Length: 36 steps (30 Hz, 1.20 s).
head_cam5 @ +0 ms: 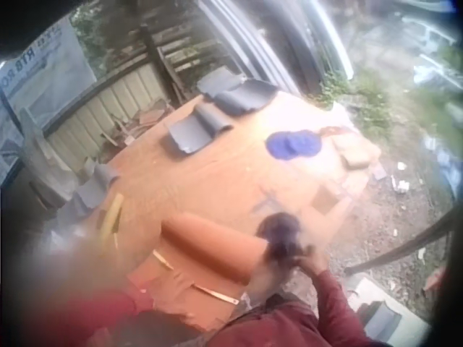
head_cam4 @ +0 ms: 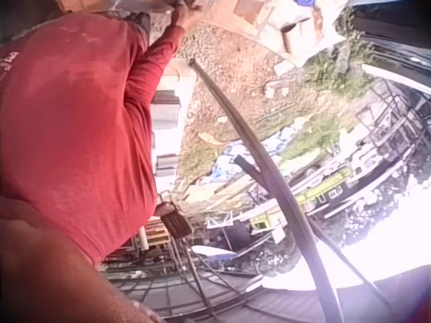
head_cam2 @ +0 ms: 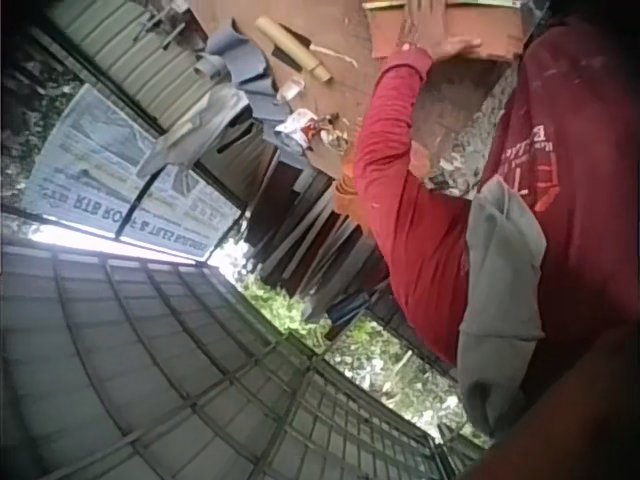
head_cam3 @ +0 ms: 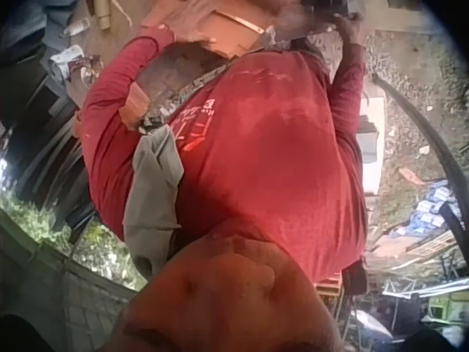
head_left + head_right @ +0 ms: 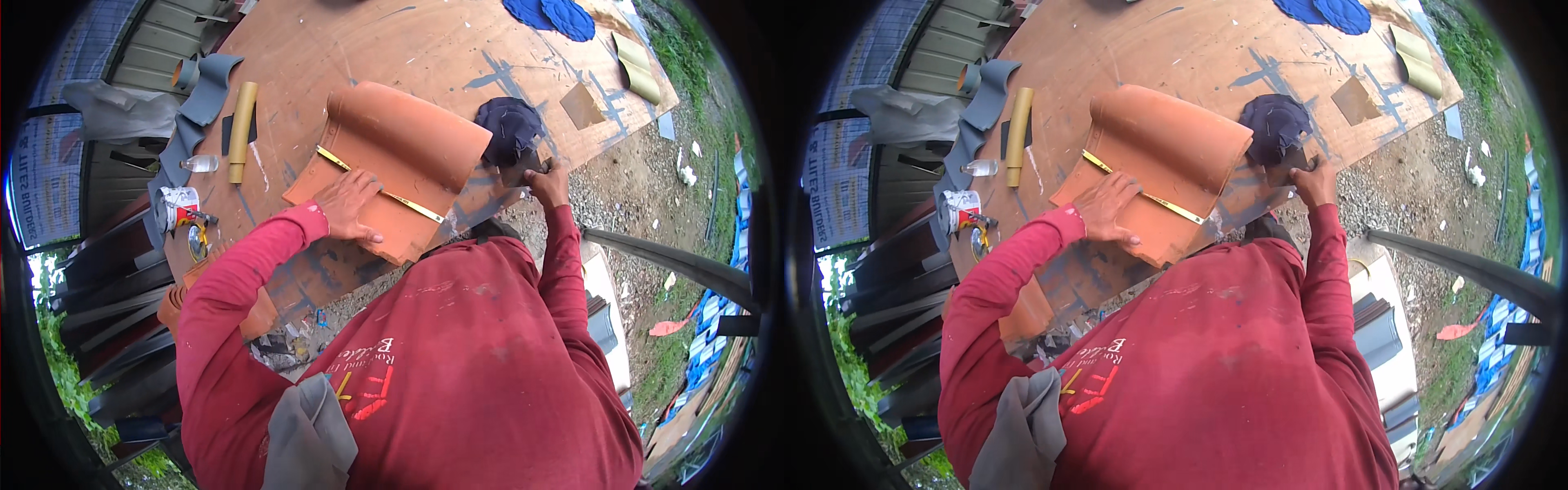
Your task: The person measures a roof tile using a tape measure and a marking tool, then cleans the tile surface with a cloth and sands the edges with sandpaper.
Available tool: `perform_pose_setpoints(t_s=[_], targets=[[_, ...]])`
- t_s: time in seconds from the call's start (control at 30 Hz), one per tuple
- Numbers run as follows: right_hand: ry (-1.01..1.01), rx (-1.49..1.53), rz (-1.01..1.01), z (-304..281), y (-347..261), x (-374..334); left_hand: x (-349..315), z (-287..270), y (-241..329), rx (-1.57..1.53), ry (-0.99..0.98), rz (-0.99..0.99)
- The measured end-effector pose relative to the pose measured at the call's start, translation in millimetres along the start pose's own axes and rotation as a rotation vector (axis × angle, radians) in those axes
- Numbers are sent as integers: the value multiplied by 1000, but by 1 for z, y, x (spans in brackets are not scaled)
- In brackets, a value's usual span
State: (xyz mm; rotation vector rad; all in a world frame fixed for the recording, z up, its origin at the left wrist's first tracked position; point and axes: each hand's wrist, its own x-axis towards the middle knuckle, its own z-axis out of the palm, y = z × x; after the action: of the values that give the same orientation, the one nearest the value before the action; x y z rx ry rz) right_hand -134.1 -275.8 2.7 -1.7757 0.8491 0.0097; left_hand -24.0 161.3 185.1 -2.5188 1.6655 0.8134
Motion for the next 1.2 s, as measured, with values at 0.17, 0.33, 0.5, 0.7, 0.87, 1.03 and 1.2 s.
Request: perform_pose_setpoints(t_s=[0.17, 0.33, 0.5, 0.7, 0.87, 1.03, 1.2], targets=[[543, -193, -253, -39, -30, -45, -9, 42, -6, 73, 185, -118], [483, 565, -481, -13, -108, -113, -12, 35, -12, 108, 198, -32], [364, 212, -989, 111, -160, -126, -14, 6, -13, 244, 129, 214], [421, 275, -867, 154, -167, -75, 3, -3, -12, 197, -55, 174], [359, 102, -781, 138, -161, -74, 10, -14, -12, 233, -133, 201], [-103, 1056, -255, 63, -159, -140, 6, -5, -21, 203, -128, 199], [-128, 435, -182, 47, -51, -247, 2, -4, -28, 161, -127, 224]])
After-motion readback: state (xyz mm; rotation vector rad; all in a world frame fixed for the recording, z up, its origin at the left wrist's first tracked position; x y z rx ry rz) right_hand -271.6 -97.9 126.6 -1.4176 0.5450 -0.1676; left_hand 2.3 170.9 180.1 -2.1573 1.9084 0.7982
